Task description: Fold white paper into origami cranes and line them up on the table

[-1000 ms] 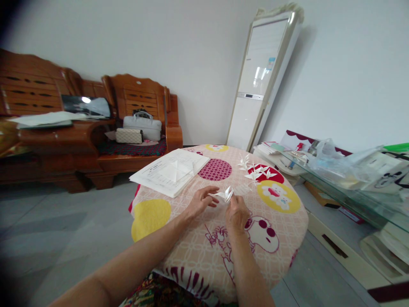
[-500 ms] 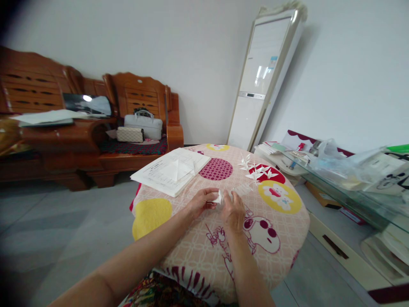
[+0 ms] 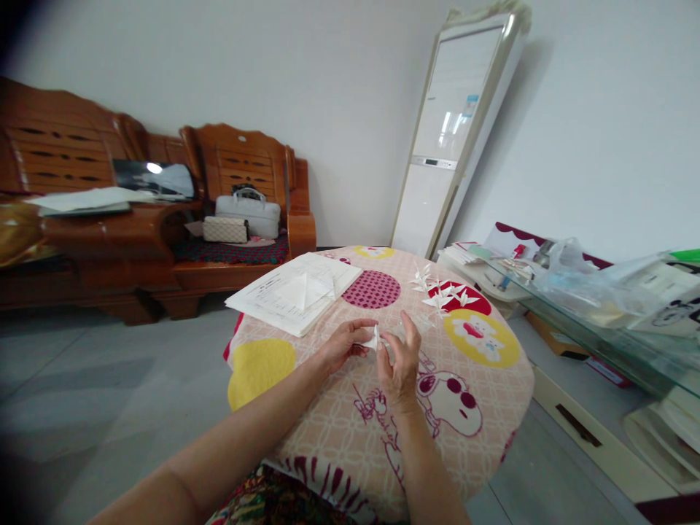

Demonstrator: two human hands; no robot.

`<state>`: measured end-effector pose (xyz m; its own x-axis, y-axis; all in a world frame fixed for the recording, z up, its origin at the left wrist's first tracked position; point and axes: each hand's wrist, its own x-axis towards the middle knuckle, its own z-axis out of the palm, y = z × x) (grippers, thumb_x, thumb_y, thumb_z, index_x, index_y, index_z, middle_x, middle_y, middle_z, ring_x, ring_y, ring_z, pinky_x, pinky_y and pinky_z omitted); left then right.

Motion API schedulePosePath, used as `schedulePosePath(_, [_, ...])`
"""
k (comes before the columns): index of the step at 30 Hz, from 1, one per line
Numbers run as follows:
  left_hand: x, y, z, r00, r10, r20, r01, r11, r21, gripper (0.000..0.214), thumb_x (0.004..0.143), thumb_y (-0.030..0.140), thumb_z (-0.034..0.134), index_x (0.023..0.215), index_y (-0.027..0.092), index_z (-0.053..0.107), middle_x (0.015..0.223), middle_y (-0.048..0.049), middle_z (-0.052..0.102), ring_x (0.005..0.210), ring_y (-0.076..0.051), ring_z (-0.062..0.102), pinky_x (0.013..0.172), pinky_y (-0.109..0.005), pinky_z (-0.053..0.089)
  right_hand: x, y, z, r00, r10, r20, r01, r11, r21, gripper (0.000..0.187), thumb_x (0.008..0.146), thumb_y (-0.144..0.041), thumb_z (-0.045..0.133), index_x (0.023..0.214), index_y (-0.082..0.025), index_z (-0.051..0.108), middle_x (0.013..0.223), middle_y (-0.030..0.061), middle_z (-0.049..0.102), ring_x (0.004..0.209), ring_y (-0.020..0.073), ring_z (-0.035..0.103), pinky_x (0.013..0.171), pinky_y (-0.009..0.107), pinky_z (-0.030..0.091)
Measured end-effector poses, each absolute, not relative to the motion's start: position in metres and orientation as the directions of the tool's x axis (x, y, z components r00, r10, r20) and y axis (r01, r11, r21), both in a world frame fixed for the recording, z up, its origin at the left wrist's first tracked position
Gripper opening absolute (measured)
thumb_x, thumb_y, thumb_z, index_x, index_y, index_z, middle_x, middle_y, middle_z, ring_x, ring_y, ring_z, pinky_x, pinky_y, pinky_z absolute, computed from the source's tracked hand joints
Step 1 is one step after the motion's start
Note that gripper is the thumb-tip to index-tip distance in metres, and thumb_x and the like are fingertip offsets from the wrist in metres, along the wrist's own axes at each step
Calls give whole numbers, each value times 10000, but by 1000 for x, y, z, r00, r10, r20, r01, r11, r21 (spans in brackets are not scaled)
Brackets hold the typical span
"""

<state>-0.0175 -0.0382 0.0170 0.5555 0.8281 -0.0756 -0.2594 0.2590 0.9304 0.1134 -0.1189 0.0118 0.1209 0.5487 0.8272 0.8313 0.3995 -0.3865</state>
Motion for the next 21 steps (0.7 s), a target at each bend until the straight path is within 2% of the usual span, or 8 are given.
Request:
schedulePosePath(8, [-17,-35,12,579,814,-50,-227,220,949,489,668,249,682,1136,138,591,859,-31,625,605,-74,551,543,-184,461,114,-117,10,106,560,822,816,423,-394,224,912,-224,460,950,-153,669,1451,157,405,1325,287,410,1055,500,392])
schedulePosePath(14, [-17,-37,15,588,809,-20,-223,186,957,484,643,244,700,1104,138,599,655,45,522,549,-63,503,567,-195,453,114,-115,8,78,563,823,829,421,-367,242,917,-217,444,979,-158,669,1432,154,427,1313,283,424,1053,506,391])
schedulePosePath(21, [-18,-33,12,603,798,2,-221,165,961,487,647,236,710,1110,127,605,661,42,533,544,-68,513,570,-209,448,114,-114,7,89,579,810,801,442,-404,207,919,-236,456,965,-161,644,1411,166,443,1306,277,435,1054,496,390])
